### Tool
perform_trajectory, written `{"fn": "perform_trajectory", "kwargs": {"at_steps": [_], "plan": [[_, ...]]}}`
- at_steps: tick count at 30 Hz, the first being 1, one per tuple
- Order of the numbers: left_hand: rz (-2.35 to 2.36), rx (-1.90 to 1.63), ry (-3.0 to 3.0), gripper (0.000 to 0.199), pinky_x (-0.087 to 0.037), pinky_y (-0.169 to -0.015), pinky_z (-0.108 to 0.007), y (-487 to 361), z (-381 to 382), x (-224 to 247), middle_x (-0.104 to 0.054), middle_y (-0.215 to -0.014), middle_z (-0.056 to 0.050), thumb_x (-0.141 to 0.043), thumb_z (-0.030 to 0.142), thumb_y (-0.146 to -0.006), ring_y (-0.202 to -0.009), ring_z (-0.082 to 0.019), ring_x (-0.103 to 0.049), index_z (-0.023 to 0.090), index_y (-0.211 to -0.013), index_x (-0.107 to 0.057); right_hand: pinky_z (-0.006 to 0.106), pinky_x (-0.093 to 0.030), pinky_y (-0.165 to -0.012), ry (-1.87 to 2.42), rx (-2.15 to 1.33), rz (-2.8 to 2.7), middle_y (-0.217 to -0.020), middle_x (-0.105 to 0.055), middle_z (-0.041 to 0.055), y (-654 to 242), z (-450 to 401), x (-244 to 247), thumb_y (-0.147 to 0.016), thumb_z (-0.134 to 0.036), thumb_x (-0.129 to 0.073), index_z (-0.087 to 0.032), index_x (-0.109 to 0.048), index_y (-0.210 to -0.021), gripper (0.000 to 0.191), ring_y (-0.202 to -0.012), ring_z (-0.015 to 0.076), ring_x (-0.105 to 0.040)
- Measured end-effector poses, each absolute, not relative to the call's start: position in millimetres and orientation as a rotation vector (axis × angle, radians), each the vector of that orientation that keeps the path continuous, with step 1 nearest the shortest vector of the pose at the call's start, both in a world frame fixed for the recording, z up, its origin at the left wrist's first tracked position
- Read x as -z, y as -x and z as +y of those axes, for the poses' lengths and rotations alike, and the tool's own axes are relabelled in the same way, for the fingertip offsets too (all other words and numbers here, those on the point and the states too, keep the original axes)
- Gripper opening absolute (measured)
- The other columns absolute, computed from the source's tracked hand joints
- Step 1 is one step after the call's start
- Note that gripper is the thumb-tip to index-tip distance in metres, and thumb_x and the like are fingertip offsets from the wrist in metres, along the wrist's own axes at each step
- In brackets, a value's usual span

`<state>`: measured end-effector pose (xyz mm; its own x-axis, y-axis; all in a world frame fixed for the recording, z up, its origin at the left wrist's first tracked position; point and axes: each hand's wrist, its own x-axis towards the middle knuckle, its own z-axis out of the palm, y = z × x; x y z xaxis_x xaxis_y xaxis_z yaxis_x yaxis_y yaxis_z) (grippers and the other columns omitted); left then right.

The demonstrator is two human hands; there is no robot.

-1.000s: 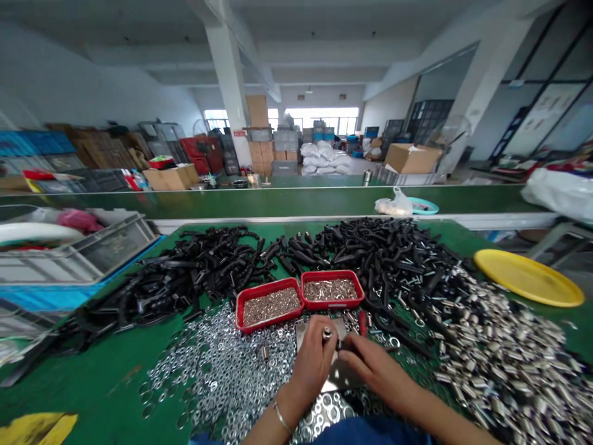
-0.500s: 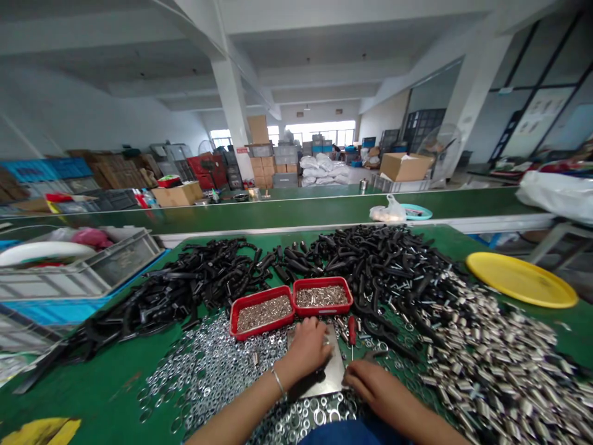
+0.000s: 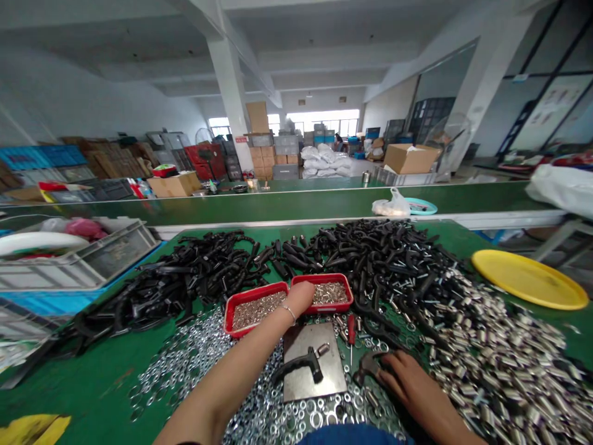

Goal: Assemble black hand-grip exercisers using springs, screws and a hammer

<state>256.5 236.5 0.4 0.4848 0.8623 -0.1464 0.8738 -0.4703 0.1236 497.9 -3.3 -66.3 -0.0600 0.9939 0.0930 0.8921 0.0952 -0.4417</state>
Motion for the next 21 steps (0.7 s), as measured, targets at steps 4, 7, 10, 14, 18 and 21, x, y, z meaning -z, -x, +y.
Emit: {"fn": "perform_trajectory", "kwargs": {"at_steps": [4, 7, 10, 14, 18, 21], "plan": [[1.507, -0.123, -2.575, 0.021, -0.05, -0.095, -0.044, -252, 228, -2, -0.066, -0.112, -0.023, -0.05, 0.006, -0.094, -0.11, -0.029, -0.065, 0.006, -0.105, -0.068, 0.039, -0.055, -0.086, 1.86, -0.39, -2.105, -0.106, -0.065, 0.0117, -490, -1, 65, -0.101, -0.042, -0.046, -0.02, -0.068, -0.106, 0.032, -0.094, 0.0258, -0.069], [1.494, -0.287, -2.533, 0.023, -0.046, -0.1, -0.044, -242, 220, -1, -0.066, -0.117, -0.021, -0.047, 0.007, -0.094, -0.116, -0.029, -0.061, 0.009, -0.108, -0.065, 0.038, -0.053, -0.086, 1.881, -0.381, -2.171, -0.106, -0.065, 0.0122, -486, 6, 59, -0.1, -0.042, -0.046, -0.02, -0.066, -0.105, 0.03, -0.099, 0.0261, -0.067], [1.352, -0.549, -2.336, 0.017, -0.05, -0.089, -0.035, -220, 201, 3, -0.071, -0.104, -0.011, -0.054, 0.01, -0.091, -0.101, -0.022, -0.066, 0.015, -0.104, -0.064, 0.034, -0.051, -0.079, 1.921, -0.466, -2.222, -0.101, -0.067, 0.0116, -490, 19, 53, -0.099, -0.045, -0.048, -0.019, -0.062, -0.101, 0.03, -0.092, 0.0241, -0.067], [1.153, -0.681, -1.938, 0.006, -0.049, -0.069, -0.028, -186, 156, 10, -0.072, -0.082, -0.003, -0.069, 0.022, -0.086, -0.073, -0.016, -0.064, 0.017, -0.088, -0.067, 0.03, -0.045, -0.064, 2.033, -0.536, -2.273, -0.094, -0.071, 0.0093, -494, 33, 40, -0.099, -0.043, -0.047, -0.02, -0.057, -0.106, 0.027, -0.076, 0.0222, -0.067], [1.204, -0.624, -1.945, 0.014, -0.047, -0.071, -0.031, -173, 124, 25, -0.07, -0.08, -0.003, -0.066, 0.029, -0.09, -0.073, -0.017, -0.062, 0.018, -0.081, -0.066, 0.032, -0.044, -0.065, 2.026, -0.293, -2.405, -0.095, -0.07, 0.0134, -486, 21, 35, -0.097, -0.053, -0.049, -0.018, -0.056, -0.104, 0.036, -0.085, 0.0276, -0.068], [1.266, -0.593, -2.055, 0.017, -0.049, -0.076, -0.033, -178, 119, 37, -0.068, -0.083, -0.004, -0.064, 0.028, -0.091, -0.08, -0.019, -0.062, 0.018, -0.077, -0.063, 0.035, -0.043, -0.064, 2.082, 0.011, -2.511, -0.091, -0.068, 0.0163, -484, -2, 42, -0.098, -0.051, -0.048, -0.017, -0.056, -0.096, 0.035, -0.084, 0.0317, -0.066]]}}
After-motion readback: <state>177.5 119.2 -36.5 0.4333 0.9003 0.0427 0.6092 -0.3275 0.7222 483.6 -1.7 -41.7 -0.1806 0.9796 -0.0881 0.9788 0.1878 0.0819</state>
